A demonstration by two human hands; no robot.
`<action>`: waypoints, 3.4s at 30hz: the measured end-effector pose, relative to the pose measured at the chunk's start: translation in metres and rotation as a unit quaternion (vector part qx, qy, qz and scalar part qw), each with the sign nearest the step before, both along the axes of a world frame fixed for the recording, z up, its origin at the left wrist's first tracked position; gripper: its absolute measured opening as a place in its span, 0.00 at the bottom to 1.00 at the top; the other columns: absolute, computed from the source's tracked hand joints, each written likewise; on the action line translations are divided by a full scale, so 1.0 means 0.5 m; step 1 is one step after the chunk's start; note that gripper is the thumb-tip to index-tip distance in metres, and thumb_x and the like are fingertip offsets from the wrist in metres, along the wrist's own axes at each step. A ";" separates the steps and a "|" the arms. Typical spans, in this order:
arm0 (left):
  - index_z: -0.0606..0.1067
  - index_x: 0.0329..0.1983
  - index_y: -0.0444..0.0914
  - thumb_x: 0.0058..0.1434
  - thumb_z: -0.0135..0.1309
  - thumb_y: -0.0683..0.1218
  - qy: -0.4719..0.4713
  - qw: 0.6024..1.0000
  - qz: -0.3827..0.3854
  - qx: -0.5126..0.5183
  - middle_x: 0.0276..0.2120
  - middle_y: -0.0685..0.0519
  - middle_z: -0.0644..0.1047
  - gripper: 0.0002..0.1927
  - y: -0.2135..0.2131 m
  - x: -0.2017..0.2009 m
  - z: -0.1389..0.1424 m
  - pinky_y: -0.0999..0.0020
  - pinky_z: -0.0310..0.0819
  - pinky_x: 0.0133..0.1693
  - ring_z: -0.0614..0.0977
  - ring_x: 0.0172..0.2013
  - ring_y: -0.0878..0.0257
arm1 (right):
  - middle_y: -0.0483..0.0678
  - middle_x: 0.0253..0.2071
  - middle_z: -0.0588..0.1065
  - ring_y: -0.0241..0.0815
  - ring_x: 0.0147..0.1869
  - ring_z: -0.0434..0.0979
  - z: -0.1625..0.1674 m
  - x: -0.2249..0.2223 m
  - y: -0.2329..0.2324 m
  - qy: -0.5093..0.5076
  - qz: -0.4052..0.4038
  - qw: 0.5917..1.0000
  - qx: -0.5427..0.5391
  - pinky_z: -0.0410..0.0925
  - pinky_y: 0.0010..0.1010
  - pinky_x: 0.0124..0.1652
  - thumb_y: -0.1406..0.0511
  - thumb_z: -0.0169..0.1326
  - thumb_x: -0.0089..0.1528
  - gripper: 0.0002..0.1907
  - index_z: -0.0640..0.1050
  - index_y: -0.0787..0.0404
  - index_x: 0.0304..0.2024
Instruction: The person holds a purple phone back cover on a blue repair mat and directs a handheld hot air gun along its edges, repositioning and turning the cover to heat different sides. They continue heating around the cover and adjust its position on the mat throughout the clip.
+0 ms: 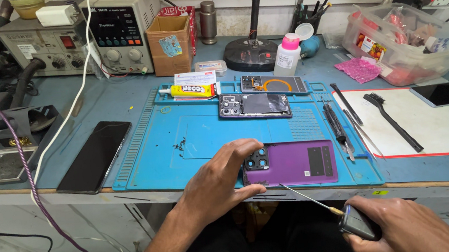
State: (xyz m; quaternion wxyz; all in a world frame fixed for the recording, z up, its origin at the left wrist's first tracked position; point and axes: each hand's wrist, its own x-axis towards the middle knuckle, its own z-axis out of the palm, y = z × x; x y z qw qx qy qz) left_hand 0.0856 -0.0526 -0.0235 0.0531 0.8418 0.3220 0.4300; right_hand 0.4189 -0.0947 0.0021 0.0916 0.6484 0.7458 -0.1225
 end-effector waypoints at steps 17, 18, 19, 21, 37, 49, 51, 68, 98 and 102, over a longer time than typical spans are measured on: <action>0.60 0.67 0.42 0.52 0.69 0.54 -0.001 1.000 0.003 -0.002 0.61 0.47 0.73 0.43 0.001 0.002 -0.002 0.55 0.77 0.57 0.76 0.61 0.46 | 0.49 0.34 0.82 0.49 0.42 0.86 -0.031 0.003 0.004 0.008 -0.006 1.000 -0.023 0.76 0.41 0.42 0.48 0.61 0.52 0.23 0.77 0.48 0.46; 0.60 0.67 0.42 0.52 0.69 0.54 -0.001 1.000 0.003 -0.001 0.61 0.47 0.73 0.43 0.001 0.002 -0.001 0.55 0.77 0.57 0.76 0.61 0.46 | 0.48 0.34 0.83 0.49 0.42 0.86 -0.037 0.008 0.004 0.031 0.020 0.999 -0.008 0.76 0.41 0.42 0.48 0.62 0.52 0.23 0.78 0.47 0.47; 0.60 0.67 0.42 0.52 0.69 0.54 0.000 1.000 0.003 -0.001 0.60 0.47 0.73 0.43 0.000 0.002 0.000 0.55 0.77 0.57 0.76 0.61 0.46 | 0.48 0.34 0.83 0.50 0.42 0.86 -0.045 0.012 0.003 0.055 0.046 0.997 0.007 0.76 0.40 0.42 0.49 0.62 0.51 0.24 0.79 0.46 0.48; 0.60 0.67 0.42 0.53 0.69 0.54 -0.003 1.000 0.001 0.010 0.61 0.47 0.73 0.42 -0.002 0.001 0.002 0.55 0.76 0.57 0.76 0.61 0.45 | 0.47 0.36 0.83 0.51 0.43 0.85 -0.070 0.011 0.000 0.072 0.091 0.993 0.014 0.76 0.41 0.42 0.48 0.63 0.52 0.26 0.79 0.45 0.51; 0.72 0.61 0.41 0.55 0.64 0.48 0.029 0.992 -0.018 -0.119 0.60 0.47 0.74 0.30 -0.006 -0.004 0.035 0.53 0.71 0.60 0.75 0.62 0.48 | 0.46 0.35 0.83 0.46 0.43 0.86 0.020 -0.001 -0.012 0.005 -0.022 0.999 -0.028 0.75 0.38 0.43 0.48 0.62 0.52 0.26 0.76 0.45 0.50; 0.81 0.33 0.39 0.57 0.60 0.44 0.072 0.994 -0.060 0.057 0.30 0.54 0.78 0.04 -0.041 0.038 0.037 0.56 0.68 0.61 0.80 0.40 0.58 | 0.44 0.38 0.83 0.45 0.45 0.86 0.049 -0.028 -0.020 0.043 0.029 0.999 0.017 0.76 0.36 0.44 0.49 0.65 0.49 0.31 0.78 0.42 0.55; 0.81 0.31 0.39 0.55 0.60 0.44 0.078 0.993 -0.053 0.070 0.29 0.55 0.78 0.04 -0.039 0.031 0.044 0.57 0.69 0.57 0.80 0.38 0.58 | 0.44 0.38 0.83 0.44 0.45 0.86 0.053 -0.030 -0.021 0.051 0.036 0.998 0.008 0.76 0.36 0.44 0.49 0.65 0.49 0.31 0.78 0.42 0.55; 0.83 0.30 0.40 0.53 0.62 0.43 0.056 0.996 -0.012 0.065 0.24 0.56 0.79 0.03 -0.039 0.013 0.060 0.57 0.69 0.56 0.80 0.32 0.60 | 0.42 0.41 0.83 0.45 0.48 0.86 0.021 -0.022 -0.030 0.041 0.019 0.999 0.004 0.76 0.35 0.47 0.46 0.63 0.51 0.28 0.77 0.40 0.53; 0.83 0.34 0.40 0.57 0.62 0.46 -0.011 0.977 0.213 0.018 0.29 0.55 0.82 0.06 0.022 -0.136 0.060 0.58 0.71 0.46 0.81 0.34 0.56 | 0.35 0.48 0.83 0.41 0.54 0.85 -0.043 0.073 0.004 -0.028 -0.024 0.996 0.076 0.77 0.35 0.53 0.39 0.65 0.48 0.36 0.75 0.36 0.57; 0.84 0.28 0.41 0.53 0.64 0.51 0.054 0.967 0.238 -0.070 0.29 0.56 0.82 0.09 0.024 -0.153 0.053 0.59 0.70 0.49 0.81 0.36 0.56 | 0.34 0.48 0.83 0.38 0.55 0.86 -0.053 0.092 0.023 -0.033 -0.028 0.998 0.039 0.77 0.33 0.53 0.39 0.64 0.49 0.34 0.75 0.35 0.56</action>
